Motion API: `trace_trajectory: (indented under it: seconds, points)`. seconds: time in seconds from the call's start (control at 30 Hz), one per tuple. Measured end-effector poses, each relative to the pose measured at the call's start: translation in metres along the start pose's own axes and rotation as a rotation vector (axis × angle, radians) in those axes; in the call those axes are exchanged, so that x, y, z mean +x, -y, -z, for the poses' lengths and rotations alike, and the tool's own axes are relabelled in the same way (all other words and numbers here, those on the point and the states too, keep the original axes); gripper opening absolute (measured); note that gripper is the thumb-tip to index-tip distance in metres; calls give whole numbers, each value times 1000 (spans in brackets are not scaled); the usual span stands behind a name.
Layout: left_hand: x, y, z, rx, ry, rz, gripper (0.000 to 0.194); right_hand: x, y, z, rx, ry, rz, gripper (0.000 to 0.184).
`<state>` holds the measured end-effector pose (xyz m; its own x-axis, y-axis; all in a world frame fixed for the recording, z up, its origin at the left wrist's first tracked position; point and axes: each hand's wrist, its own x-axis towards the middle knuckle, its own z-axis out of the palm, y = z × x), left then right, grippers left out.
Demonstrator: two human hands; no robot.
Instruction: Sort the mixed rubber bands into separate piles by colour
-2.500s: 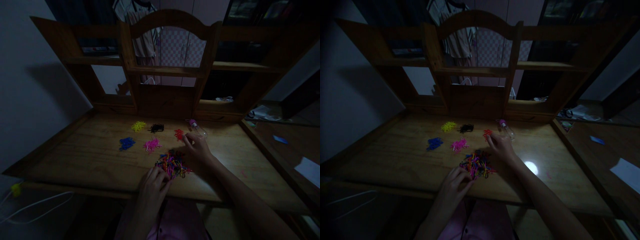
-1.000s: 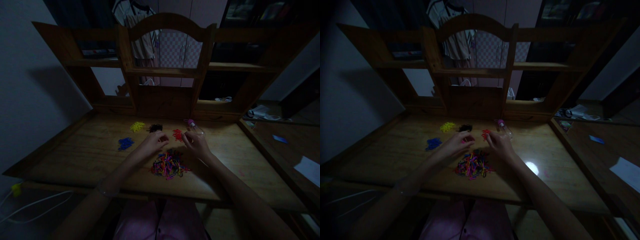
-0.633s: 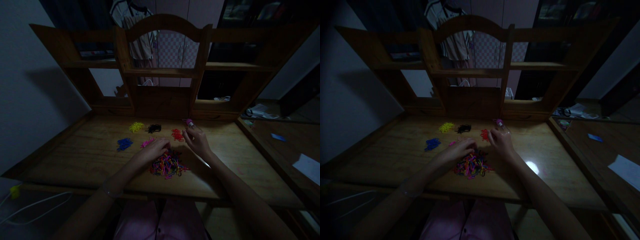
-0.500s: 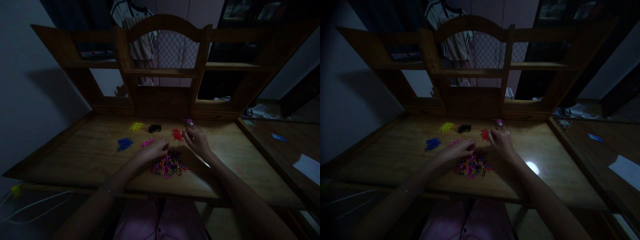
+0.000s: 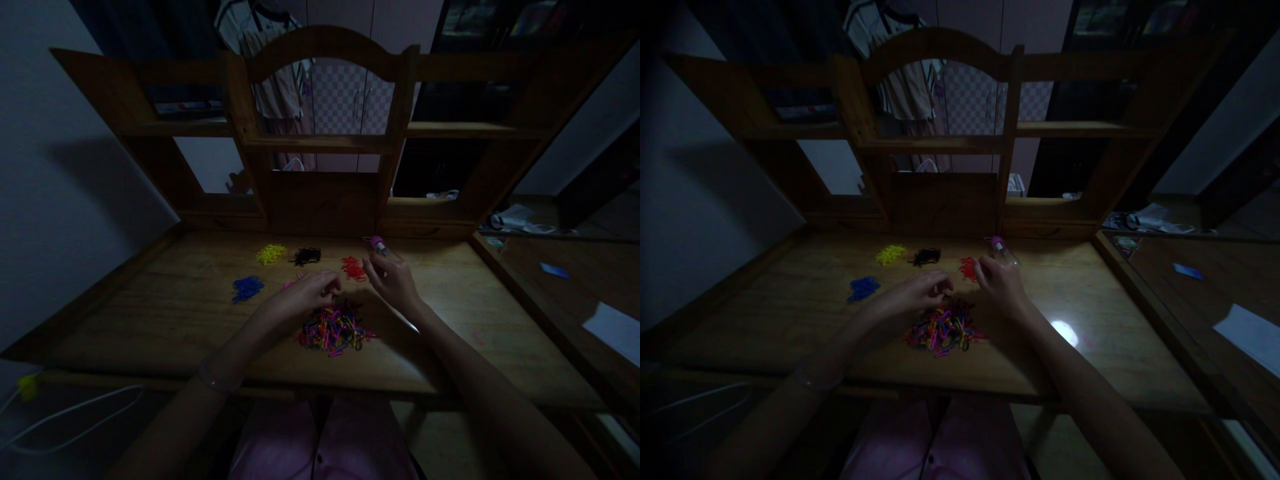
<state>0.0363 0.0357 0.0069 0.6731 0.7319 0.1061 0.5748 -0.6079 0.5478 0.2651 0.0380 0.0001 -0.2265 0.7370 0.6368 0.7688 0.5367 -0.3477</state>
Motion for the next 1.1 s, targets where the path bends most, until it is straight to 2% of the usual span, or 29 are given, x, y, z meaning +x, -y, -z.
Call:
trace_trajectory:
  seconds: [0.1, 0.27, 0.7, 0.83, 0.97, 1.1]
  points:
    - [8, 4, -3, -31, -2, -62, 27, 0, 0, 0, 5, -4, -9, 33]
    - [25, 7, -8, -54, 178, -160, 29, 1, -1, 0, 0, -4, 0, 33]
    - [42, 19, -8, 14, 272, -46, 18, 1, 1, 1, 4, -6, -1, 34]
    - [43, 15, -8, 19, 282, -16, 17, 1, 0, 1, 11, 4, 2, 34]
    - [37, 12, 8, 16, 258, -6, 14, 1, 1, 2, 19, -5, -7, 33]
    - [36, 32, 38, 41, 150, 61, 15, 1, 1, 2, 20, -11, -4, 32]
